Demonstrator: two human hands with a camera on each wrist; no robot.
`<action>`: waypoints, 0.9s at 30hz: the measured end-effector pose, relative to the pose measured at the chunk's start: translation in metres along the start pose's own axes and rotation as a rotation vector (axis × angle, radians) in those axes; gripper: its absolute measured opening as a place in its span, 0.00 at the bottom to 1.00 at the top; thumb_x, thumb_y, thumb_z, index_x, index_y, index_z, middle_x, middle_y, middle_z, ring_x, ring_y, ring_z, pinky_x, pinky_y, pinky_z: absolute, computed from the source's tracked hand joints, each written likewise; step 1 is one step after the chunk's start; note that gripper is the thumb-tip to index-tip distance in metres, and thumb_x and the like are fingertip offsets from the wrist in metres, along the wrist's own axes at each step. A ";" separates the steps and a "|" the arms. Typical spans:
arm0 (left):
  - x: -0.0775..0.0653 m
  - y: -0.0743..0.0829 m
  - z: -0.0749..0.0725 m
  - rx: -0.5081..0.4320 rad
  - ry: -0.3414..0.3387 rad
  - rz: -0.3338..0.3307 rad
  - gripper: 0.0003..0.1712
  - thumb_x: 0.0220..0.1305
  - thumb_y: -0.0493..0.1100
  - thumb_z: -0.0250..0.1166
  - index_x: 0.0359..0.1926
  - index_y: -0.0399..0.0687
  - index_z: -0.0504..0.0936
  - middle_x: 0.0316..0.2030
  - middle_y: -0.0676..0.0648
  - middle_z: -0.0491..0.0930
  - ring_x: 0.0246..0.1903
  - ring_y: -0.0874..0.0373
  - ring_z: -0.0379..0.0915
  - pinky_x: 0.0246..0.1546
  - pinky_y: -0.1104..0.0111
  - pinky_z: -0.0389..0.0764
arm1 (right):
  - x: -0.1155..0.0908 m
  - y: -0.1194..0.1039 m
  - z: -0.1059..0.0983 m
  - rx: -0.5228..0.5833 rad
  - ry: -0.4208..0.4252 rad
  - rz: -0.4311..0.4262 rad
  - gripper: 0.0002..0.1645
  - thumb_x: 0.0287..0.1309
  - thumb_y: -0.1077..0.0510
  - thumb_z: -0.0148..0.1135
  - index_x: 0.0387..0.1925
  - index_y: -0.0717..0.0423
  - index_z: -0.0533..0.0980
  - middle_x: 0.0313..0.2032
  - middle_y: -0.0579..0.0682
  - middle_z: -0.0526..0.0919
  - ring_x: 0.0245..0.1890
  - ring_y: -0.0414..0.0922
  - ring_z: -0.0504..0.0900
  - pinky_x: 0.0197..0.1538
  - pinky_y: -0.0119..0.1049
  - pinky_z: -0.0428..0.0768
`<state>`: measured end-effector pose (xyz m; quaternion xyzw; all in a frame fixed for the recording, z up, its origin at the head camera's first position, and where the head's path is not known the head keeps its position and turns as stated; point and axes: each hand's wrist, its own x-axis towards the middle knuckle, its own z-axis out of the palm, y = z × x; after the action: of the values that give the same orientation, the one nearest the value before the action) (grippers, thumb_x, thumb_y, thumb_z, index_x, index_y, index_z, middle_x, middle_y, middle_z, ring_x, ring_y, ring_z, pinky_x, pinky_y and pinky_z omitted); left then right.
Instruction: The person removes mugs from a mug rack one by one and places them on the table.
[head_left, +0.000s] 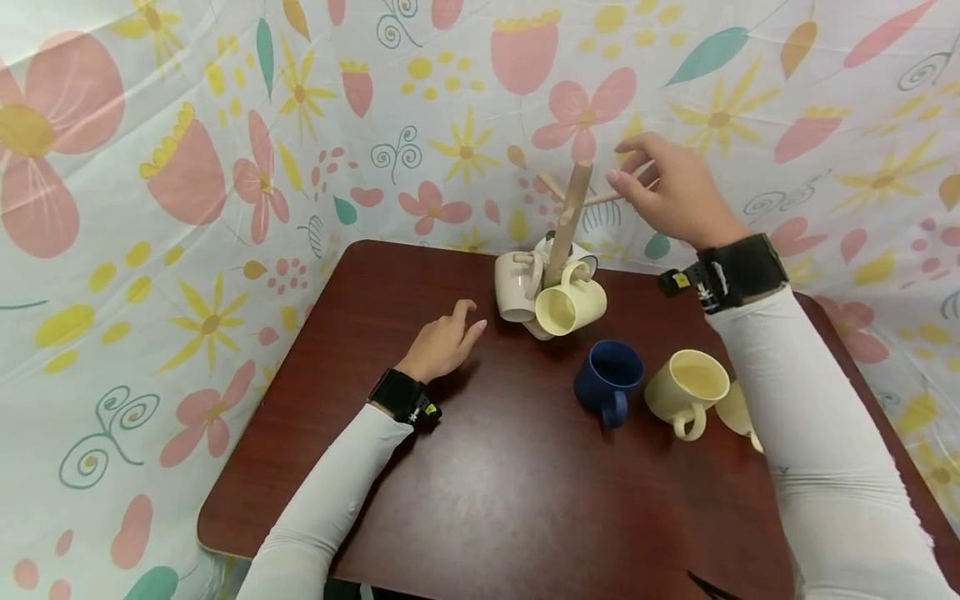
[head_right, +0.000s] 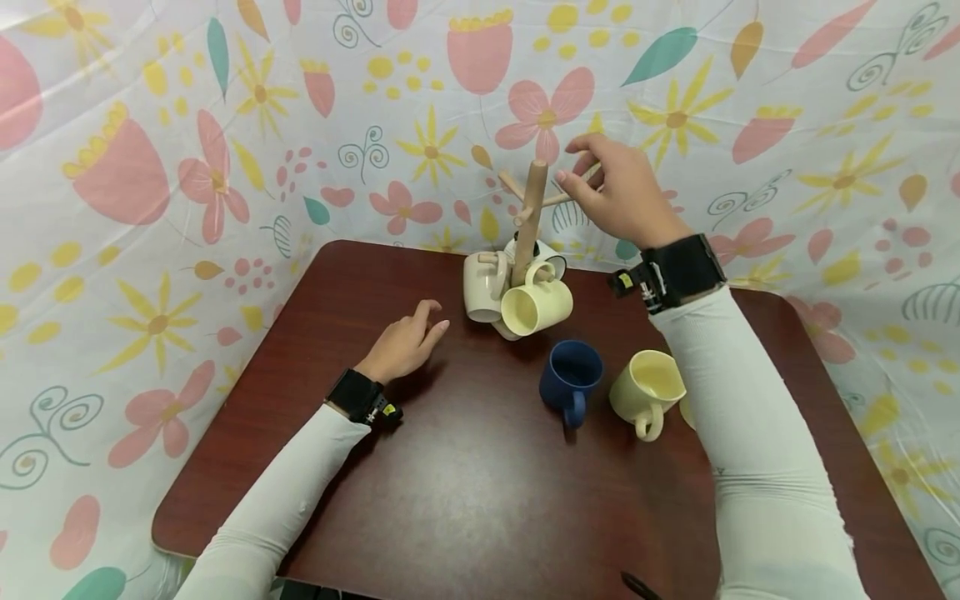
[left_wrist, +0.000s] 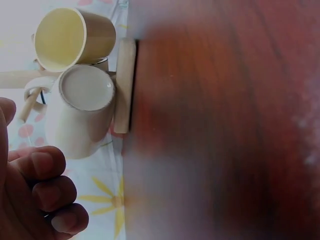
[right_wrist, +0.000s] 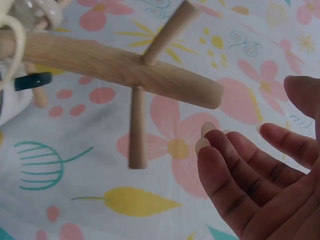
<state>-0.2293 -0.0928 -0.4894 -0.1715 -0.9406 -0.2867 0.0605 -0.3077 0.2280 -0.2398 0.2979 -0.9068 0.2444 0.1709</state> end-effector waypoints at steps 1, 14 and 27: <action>-0.001 0.000 0.000 0.000 -0.002 -0.005 0.29 0.83 0.60 0.42 0.70 0.45 0.62 0.18 0.50 0.74 0.17 0.57 0.71 0.25 0.63 0.72 | 0.004 -0.002 -0.001 -0.005 -0.013 0.001 0.28 0.75 0.47 0.57 0.69 0.55 0.72 0.49 0.61 0.84 0.42 0.57 0.85 0.40 0.31 0.73; -0.002 -0.001 0.001 -0.023 -0.017 -0.028 0.31 0.83 0.62 0.42 0.70 0.44 0.64 0.23 0.49 0.79 0.23 0.56 0.76 0.31 0.60 0.77 | 0.056 0.001 0.006 -0.071 -0.197 -0.048 0.30 0.76 0.47 0.56 0.73 0.52 0.70 0.50 0.59 0.86 0.25 0.32 0.77 0.33 0.28 0.71; -0.004 -0.004 0.006 -0.036 -0.024 -0.043 0.30 0.83 0.62 0.42 0.70 0.46 0.64 0.30 0.47 0.83 0.26 0.56 0.78 0.32 0.59 0.79 | 0.070 0.006 0.028 -0.012 -0.355 -0.073 0.11 0.74 0.57 0.60 0.47 0.61 0.80 0.36 0.57 0.89 0.22 0.34 0.82 0.29 0.25 0.77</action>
<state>-0.2271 -0.0933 -0.4972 -0.1557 -0.9393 -0.3030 0.0399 -0.3694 0.1855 -0.2333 0.3680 -0.9127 0.1764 0.0187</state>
